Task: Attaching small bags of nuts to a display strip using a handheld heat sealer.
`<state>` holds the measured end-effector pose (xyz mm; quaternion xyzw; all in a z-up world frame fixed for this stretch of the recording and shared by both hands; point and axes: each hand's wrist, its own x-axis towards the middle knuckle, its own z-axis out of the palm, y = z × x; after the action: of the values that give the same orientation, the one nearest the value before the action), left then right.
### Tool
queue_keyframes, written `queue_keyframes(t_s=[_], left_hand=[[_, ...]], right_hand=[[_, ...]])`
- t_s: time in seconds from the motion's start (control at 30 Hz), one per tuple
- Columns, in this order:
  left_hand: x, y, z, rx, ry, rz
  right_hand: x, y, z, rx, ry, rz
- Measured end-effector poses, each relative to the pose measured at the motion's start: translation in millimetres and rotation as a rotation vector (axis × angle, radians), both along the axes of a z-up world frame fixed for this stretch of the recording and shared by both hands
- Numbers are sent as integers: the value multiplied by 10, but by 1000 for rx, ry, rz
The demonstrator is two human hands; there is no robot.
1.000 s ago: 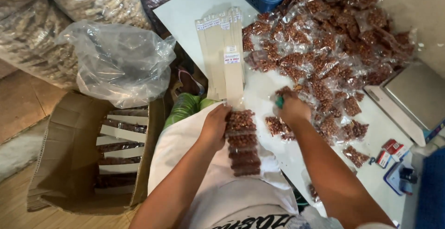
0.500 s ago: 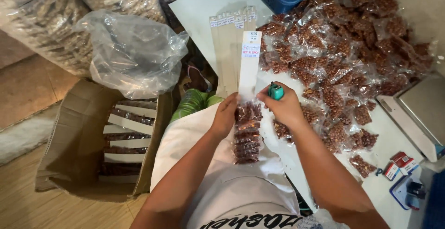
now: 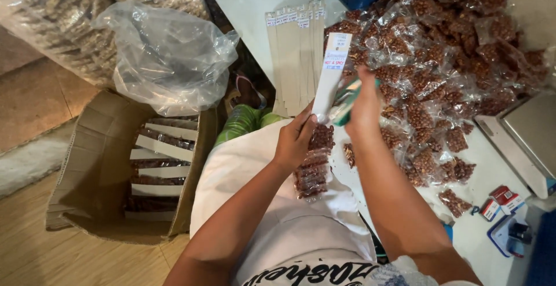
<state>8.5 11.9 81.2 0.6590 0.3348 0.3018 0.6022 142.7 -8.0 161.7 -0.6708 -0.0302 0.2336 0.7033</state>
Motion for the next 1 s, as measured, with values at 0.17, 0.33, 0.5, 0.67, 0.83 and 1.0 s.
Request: queue_keyframes(t_s=[0.17,0.33,0.5,0.67,0.83,1.0], left_hand=[[-62,-86,365,126,46,-54],[40,-9,-62,60,96,-55],[120,492,-802,-151,-5,160],[53,839,-1248,-314,186,264],[229,728,-1694,-267,252,75],[390,497,-1135,-131,55,-75]], right_hand=[[319,337,-847,539,430,-20],[91,246,-427,336,364,-56],[780,-485,-704,-546,-136,76],[1931,-1685,-2042,-1035,-303,260],[1639,-1726,-1408,-915,-474,475],[1182,-1407,-728,-252,-407,713]])
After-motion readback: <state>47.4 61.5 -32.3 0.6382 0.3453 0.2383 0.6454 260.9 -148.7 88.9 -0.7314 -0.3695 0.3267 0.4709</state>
